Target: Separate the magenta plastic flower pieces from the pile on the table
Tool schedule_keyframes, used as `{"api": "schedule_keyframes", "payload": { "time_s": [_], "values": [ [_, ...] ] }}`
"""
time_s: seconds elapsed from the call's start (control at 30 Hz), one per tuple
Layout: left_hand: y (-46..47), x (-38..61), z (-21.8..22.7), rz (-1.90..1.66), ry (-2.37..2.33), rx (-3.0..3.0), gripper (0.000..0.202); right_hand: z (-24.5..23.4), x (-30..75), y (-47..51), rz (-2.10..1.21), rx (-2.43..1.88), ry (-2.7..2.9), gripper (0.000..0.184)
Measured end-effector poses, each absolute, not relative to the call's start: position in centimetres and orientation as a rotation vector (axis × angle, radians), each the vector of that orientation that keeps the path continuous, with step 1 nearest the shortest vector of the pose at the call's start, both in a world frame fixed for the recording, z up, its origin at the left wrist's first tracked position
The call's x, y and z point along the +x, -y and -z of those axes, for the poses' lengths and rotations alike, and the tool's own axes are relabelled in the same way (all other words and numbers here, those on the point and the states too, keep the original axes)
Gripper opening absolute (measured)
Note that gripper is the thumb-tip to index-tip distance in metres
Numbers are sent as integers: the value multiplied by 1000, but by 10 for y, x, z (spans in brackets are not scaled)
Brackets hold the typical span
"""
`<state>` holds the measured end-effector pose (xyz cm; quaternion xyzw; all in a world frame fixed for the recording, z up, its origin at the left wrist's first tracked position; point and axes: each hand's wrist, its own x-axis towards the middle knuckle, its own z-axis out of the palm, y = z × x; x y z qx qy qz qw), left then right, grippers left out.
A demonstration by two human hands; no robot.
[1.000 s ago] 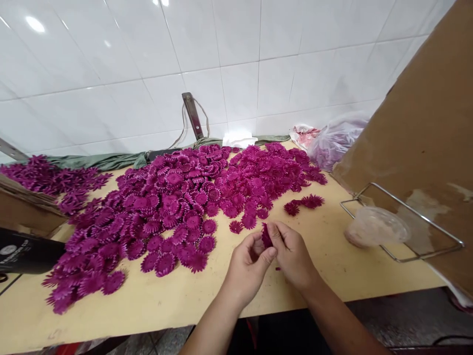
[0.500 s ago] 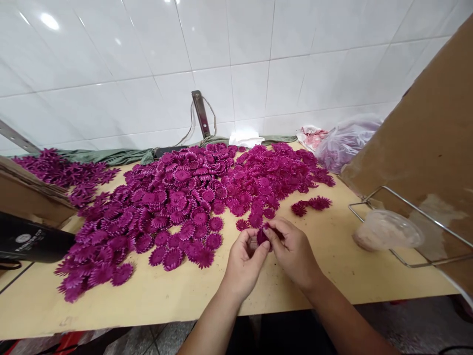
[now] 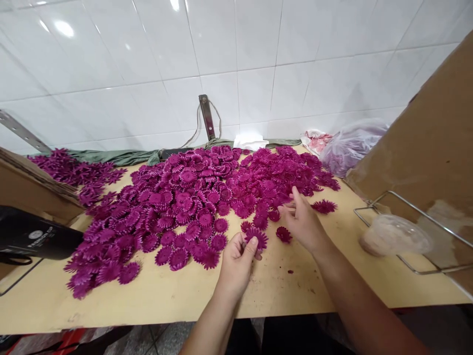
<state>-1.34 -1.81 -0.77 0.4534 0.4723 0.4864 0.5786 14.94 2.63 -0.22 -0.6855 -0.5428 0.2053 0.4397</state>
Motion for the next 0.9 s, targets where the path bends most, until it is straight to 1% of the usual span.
{"api": "schedule_keyframes", "payload": {
  "time_s": [0.03, 0.1, 0.2, 0.27, 0.33, 0.4, 0.5, 0.6, 0.67, 0.73, 0.83, 0.9],
  "values": [
    [17, -12, 8, -1142, -1105, 1056, 39, 2, 146, -21, -565, -1665, 1393, 52],
    [15, -10, 8, -1143, -1088, 1014, 42, 0, 137, -8, -759, -1532, 1481, 46],
    [12, -7, 9, -1147, -1038, 899, 45, -2, 123, 8, -1155, -1265, 1574, 30],
    [12, -6, 13, -1160, -1022, 855, 46, -1, 117, 13, -1256, -1157, 1557, 18],
    [12, -6, 16, -1160, -1012, 873, 46, 1, 115, 13, -1207, -1145, 1499, 12],
    [13, -7, 19, -1136, -989, 932, 43, 5, 114, 11, -1092, -1191, 1446, 11],
    [16, -7, 20, -1105, -959, 1021, 37, 9, 119, 3, -855, -1324, 1402, 8],
    [21, -9, 16, -1095, -973, 1082, 37, 12, 133, -11, -573, -1505, 1290, 8],
    [24, -11, 12, -1083, -994, 1098, 37, 15, 144, -22, -464, -1597, 1200, 8],
    [24, -13, 9, -1085, -1015, 1089, 35, 16, 153, -29, -459, -1631, 1175, 13],
    [21, -13, 7, -1087, -1036, 1044, 33, 11, 153, -22, -402, -1610, 1284, 27],
    [19, -12, 7, -1072, -1042, 1045, 32, 4, 145, -8, -412, -1559, 1391, 29]
  ]
}}
